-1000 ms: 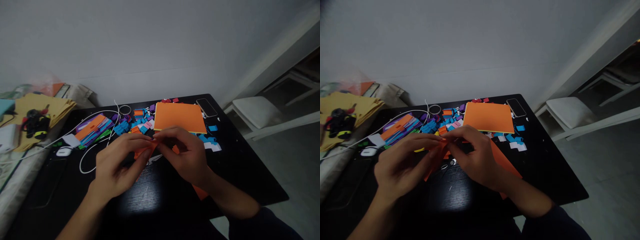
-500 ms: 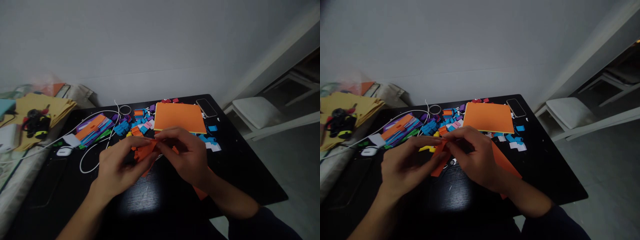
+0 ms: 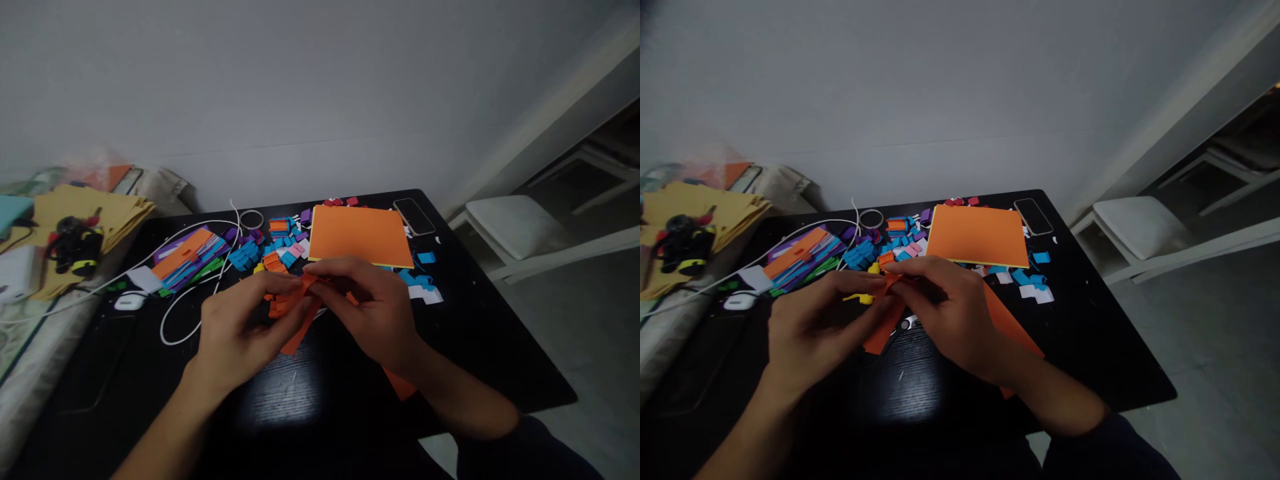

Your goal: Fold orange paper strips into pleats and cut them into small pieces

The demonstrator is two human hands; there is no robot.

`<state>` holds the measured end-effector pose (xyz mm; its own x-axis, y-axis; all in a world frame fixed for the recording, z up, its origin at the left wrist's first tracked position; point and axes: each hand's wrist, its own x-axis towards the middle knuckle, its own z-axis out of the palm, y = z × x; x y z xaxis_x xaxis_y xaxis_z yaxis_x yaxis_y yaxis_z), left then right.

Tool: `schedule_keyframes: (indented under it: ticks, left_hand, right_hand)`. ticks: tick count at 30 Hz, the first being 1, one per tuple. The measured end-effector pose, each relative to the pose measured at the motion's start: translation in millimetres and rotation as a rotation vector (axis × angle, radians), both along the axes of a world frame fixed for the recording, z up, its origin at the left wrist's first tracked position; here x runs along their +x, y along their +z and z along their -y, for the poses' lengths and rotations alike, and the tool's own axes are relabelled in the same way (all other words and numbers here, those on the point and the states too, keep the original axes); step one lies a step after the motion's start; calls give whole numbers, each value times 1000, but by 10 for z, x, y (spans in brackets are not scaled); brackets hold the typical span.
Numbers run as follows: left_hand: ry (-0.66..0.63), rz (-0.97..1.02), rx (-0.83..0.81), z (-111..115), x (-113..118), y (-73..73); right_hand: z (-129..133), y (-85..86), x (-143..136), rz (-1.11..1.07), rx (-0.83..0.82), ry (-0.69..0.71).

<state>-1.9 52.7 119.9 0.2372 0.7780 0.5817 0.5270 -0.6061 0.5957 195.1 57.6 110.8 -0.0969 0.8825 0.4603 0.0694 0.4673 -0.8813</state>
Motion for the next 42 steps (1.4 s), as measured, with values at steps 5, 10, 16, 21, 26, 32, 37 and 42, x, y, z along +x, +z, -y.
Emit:
schedule_keyframes:
  ticks: [5,10,16,21,26,32,37,42]
  left_hand:
    - [-5,22,-39,17,12,5]
    - [-15,26,-66,34,27,53]
    - [-29,2,-78,33,12,54]
    - [-95,-50,-33,30,-41,88]
    - [-197,-197,41,16,-112,122]
    - [-185,-199,75,7,-104,105]
    - [-167,-168,87,6,-105,91]
    - [-162,-147,78,4,-107,92]
  right_hand:
    - [-11,-1,16,73,68,-1]
    - [-30,-2,23,91,93,-25]
    - [-13,-11,-4,11,-18,-52]
    - [-14,13,-6,-115,-118,11]
    - [-33,36,12,-176,-187,65]
    - [-27,44,12,-213,-215,80]
    - [-25,65,2,-197,-230,83]
    - [-26,83,1,-191,-227,83]
